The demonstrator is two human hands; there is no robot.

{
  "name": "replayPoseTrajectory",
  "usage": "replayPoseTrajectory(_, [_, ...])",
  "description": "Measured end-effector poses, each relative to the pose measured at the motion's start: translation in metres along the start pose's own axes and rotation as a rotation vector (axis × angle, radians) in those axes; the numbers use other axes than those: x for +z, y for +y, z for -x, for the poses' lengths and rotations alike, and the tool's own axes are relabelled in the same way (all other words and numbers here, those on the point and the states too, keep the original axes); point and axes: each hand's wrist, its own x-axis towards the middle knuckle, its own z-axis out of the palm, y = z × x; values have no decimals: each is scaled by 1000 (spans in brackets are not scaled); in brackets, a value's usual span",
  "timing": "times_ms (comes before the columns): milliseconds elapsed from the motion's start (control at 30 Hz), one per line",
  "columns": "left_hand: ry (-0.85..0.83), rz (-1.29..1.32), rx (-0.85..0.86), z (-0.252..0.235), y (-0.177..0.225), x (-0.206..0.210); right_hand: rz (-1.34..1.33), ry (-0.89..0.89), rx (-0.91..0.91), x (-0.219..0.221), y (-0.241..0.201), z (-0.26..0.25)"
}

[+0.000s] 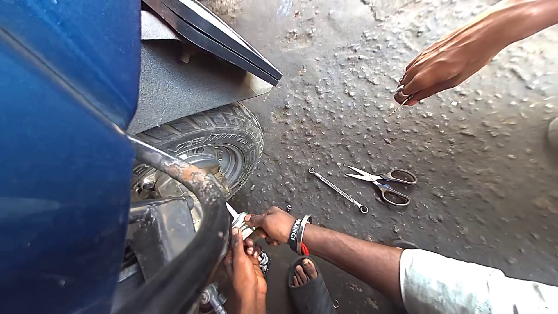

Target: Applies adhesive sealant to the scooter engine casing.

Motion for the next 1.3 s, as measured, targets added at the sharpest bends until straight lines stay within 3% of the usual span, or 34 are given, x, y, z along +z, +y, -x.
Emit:
replayPoseTrajectory(167, [31,35,5,-1,-1,2,131,-42,-79,-1,8,-2])
replayPoseTrajectory(433, [44,-25,21,-2,-1,9,1047,156,-533,-4,5,20])
replayPoseTrajectory(733, [75,3,-1,1,-1,16,1289,344,-925,-2,10,15])
replayPoseTrajectory(867, [30,16,-19,-3,-1,13,1261,308,-928,-2,8,10])
replayPoseTrajectory(1067, [-184,151,-33,-4,-5,1,1310,271,-813,-5,-5,10])
replayPoseTrajectory(1200, [-311,366,35,-14,-21,-12,1393,209,-773,-5,-20,10])
replayPoseTrajectory(1300, [-288,458,109,-23,-33,-9,1405,169,-673,-5,-30,10])
